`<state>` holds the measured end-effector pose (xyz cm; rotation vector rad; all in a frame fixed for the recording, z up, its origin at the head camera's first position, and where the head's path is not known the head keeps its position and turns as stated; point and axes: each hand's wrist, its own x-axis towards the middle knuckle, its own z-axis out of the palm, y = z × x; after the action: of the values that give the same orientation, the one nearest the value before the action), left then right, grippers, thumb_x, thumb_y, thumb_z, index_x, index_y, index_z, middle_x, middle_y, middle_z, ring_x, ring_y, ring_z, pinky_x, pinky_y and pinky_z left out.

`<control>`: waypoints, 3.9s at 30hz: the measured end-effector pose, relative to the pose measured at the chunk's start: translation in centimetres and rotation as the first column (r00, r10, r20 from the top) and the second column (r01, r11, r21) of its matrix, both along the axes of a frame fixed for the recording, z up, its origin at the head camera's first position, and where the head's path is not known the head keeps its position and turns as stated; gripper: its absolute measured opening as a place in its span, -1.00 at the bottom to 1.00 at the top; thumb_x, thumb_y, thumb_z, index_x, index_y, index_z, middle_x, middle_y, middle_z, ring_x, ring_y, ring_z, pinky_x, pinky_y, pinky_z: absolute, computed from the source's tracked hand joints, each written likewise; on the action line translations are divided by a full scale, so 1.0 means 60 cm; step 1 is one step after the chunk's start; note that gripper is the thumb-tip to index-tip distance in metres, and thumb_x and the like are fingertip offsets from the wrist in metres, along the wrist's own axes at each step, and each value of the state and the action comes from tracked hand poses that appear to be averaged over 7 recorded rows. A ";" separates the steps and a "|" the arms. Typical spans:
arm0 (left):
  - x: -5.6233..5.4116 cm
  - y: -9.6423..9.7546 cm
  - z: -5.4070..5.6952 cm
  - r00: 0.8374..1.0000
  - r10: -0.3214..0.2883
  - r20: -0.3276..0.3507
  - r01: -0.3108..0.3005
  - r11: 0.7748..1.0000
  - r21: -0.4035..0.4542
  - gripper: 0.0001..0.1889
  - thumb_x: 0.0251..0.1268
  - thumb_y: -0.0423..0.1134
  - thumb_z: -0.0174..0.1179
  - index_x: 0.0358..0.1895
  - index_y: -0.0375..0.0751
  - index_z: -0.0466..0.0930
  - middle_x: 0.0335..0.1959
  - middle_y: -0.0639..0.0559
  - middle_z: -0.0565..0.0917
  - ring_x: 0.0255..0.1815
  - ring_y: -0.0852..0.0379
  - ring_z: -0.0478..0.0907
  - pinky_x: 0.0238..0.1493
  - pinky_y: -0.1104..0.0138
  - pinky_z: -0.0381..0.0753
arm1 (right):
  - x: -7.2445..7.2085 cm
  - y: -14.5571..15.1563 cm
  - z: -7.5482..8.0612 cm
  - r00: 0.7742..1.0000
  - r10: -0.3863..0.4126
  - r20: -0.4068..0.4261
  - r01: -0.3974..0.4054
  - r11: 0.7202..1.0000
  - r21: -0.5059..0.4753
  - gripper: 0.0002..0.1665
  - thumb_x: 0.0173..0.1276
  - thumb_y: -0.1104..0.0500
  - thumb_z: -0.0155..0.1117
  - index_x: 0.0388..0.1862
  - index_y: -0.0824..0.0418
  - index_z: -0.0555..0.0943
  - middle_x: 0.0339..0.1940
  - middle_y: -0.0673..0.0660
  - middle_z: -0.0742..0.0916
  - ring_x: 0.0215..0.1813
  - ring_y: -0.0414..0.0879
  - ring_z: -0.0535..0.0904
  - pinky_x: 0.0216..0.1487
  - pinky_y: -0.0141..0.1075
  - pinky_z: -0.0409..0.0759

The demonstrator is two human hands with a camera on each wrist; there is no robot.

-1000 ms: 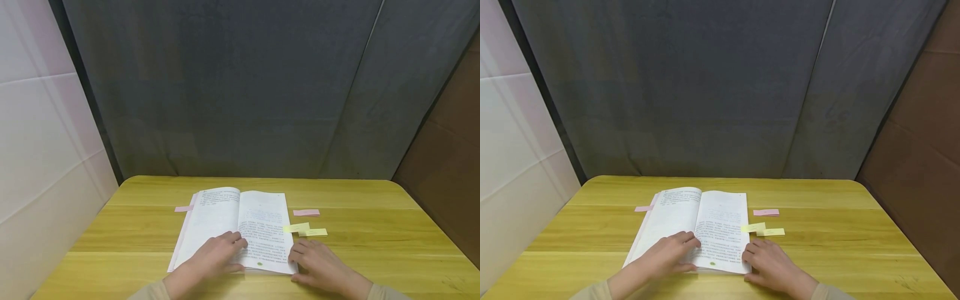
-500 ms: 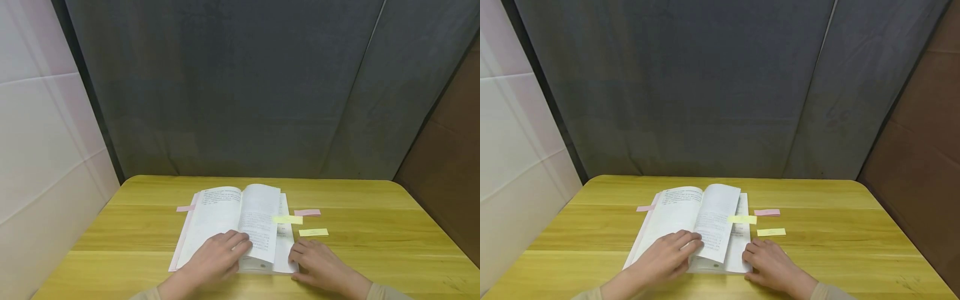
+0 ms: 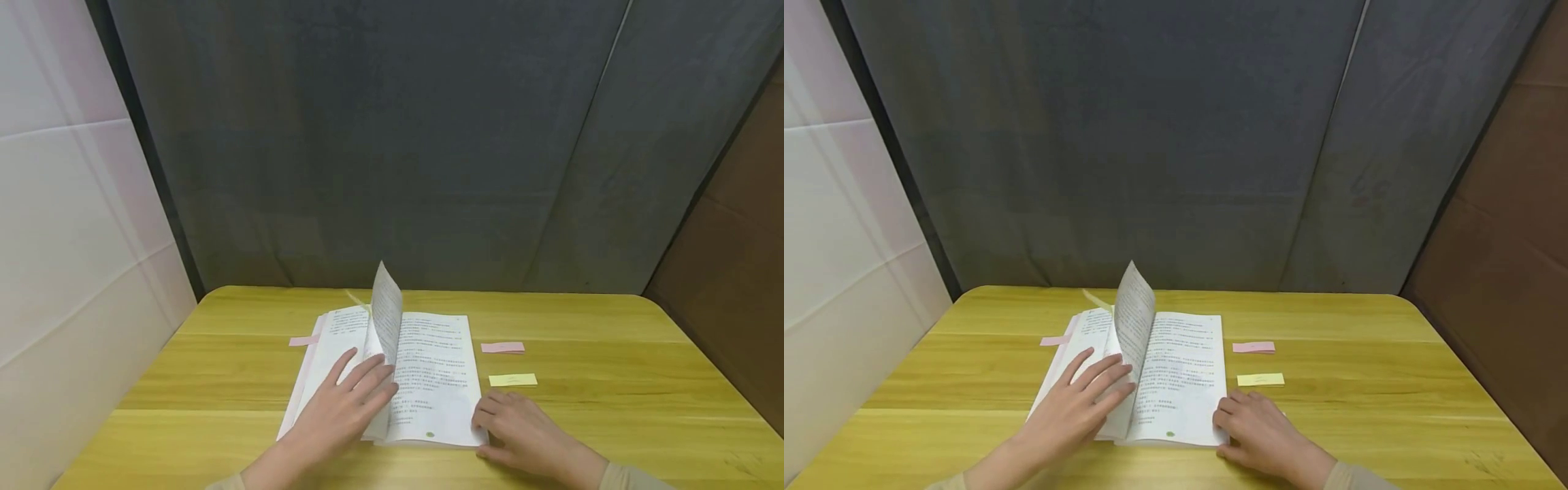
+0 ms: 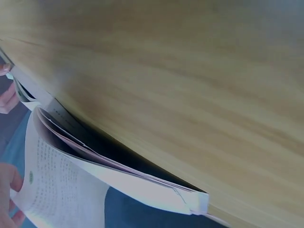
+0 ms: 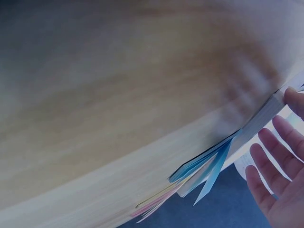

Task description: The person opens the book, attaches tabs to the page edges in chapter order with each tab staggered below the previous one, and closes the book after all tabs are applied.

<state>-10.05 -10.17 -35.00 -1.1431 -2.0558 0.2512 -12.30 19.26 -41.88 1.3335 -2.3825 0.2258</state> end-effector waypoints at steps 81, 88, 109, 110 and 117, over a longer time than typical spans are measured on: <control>-0.008 0.017 -0.039 0.937 0.207 0.282 -0.196 0.978 -0.065 -0.46 -0.23 0.29 0.19 -0.29 -0.06 0.46 -0.53 0.16 0.37 -0.61 0.19 0.32 -0.81 0.46 0.11 | 0.005 0.014 -0.001 0.997 -0.044 0.060 0.044 0.999 -0.008 -0.66 0.03 -0.21 0.23 -0.40 0.00 0.51 -0.36 -0.18 0.50 -0.30 -0.25 0.37 -0.39 -0.31 0.43; 0.002 0.013 -0.038 0.974 0.079 0.211 -0.078 0.997 -0.013 -0.60 -0.13 -0.03 0.13 -0.15 -0.08 0.42 -0.28 0.13 0.44 -0.49 0.17 0.40 -0.78 0.45 0.22 | 0.005 0.013 -0.002 0.998 -0.034 0.044 0.035 0.999 -0.007 -0.63 0.03 -0.22 0.23 -0.38 0.02 0.51 -0.34 -0.17 0.51 -0.27 -0.23 0.39 -0.36 -0.30 0.45; 0.011 -0.016 -0.015 0.976 0.192 0.105 -0.184 0.979 -0.082 -0.19 -0.28 -0.24 0.14 0.27 -0.10 0.16 0.35 -0.08 0.01 0.34 -0.06 -0.13 0.11 -0.23 -0.23 | 0.005 0.013 -0.001 0.998 -0.044 0.042 0.044 0.999 0.008 -0.66 0.04 -0.18 0.24 -0.38 0.04 0.54 -0.34 -0.14 0.52 -0.26 -0.21 0.41 -0.31 -0.28 0.46; 0.010 -0.018 -0.015 0.975 0.200 0.100 -0.192 0.978 -0.083 -0.20 -0.28 -0.22 0.17 0.26 -0.10 0.18 0.35 -0.08 0.00 0.34 -0.06 -0.13 0.10 -0.24 -0.24 | 0.005 0.013 -0.001 0.998 -0.045 0.040 0.044 0.999 0.008 -0.66 0.03 -0.18 0.25 -0.38 0.04 0.54 -0.34 -0.14 0.52 -0.26 -0.21 0.41 -0.31 -0.29 0.46; 0.009 -0.022 -0.021 0.971 0.207 0.123 -0.198 0.977 -0.079 -0.31 -0.23 -0.23 0.08 0.21 -0.11 0.29 0.34 -0.08 0.04 0.33 -0.07 -0.09 0.12 -0.21 -0.22 | 0.005 0.012 -0.001 0.998 -0.045 0.038 0.045 0.999 0.007 -0.66 0.03 -0.18 0.25 -0.39 0.03 0.53 -0.35 -0.15 0.52 -0.26 -0.21 0.40 -0.32 -0.29 0.46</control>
<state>-9.51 -11.47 -36.25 -1.0114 -2.2987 0.3542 -11.98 20.01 -41.97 1.2874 -2.4439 0.2330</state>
